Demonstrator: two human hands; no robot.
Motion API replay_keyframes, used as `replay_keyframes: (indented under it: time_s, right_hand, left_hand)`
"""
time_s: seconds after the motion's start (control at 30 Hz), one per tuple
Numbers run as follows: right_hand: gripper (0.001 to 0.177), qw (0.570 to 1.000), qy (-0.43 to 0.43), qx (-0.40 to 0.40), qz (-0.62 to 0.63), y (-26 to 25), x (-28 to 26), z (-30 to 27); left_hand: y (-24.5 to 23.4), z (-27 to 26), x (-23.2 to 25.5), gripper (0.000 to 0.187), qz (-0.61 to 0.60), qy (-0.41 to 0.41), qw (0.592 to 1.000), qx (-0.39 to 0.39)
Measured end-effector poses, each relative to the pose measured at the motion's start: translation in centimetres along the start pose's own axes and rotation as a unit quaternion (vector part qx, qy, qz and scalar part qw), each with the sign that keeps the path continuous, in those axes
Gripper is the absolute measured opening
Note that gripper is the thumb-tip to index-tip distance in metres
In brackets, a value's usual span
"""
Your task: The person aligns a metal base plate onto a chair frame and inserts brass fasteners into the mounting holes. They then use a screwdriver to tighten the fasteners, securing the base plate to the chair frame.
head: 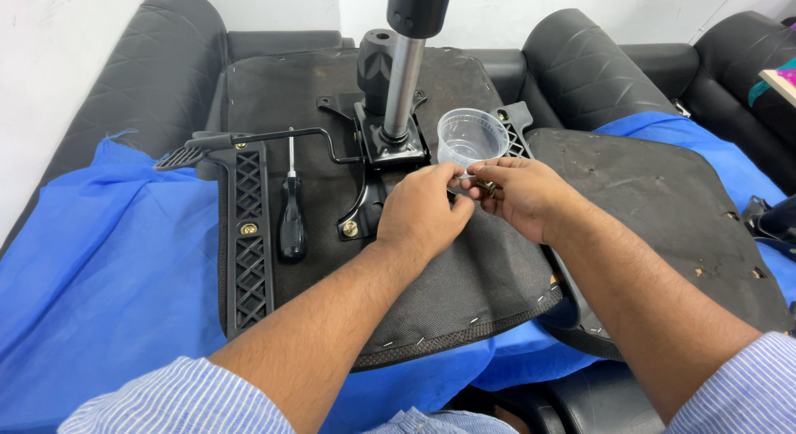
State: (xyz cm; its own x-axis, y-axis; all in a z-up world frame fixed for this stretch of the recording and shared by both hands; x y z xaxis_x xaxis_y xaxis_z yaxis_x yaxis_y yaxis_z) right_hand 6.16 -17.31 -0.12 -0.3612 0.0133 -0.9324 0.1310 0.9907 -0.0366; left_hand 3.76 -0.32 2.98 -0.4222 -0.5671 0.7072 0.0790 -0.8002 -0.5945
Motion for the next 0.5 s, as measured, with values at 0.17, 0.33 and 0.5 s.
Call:
replay_keyframes:
  time_s: [0.17, 0.33, 0.5]
  right_hand:
    - [0.025, 0.999, -0.002, -0.013, 0.031, 1.2, -0.3, -0.2]
    - [0.022, 0.998, -0.026, -0.053, 0.034, 2.6, -0.8, -0.7]
    - [0.027, 0.998, -0.016, -0.056, 0.035, 3.2, -1.2, -1.3]
  left_hand:
    - [-0.8, 0.3, -0.1, 0.027, -0.055, 0.002, 0.997, 0.052]
    - [-1.2, 0.4, -0.4, 0.022, -0.072, 0.009, 0.994, 0.077]
    - [-1.6, 0.5, -1.4, 0.019, -0.087, -0.033, 0.994, 0.052]
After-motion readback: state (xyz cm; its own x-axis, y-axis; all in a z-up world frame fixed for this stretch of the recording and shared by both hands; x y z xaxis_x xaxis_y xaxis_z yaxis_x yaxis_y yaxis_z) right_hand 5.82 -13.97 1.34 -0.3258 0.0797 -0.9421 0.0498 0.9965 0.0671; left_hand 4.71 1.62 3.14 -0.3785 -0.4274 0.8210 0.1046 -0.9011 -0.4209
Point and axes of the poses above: each hand's wrist, its own z-axis towards the middle knuckle, its own y-axis out of the palm, x = y × z, the point moved 5 cm from there along z, towards the middle knuckle, and after that the axes turned 7 degrees about x, right-handed, at the moved point
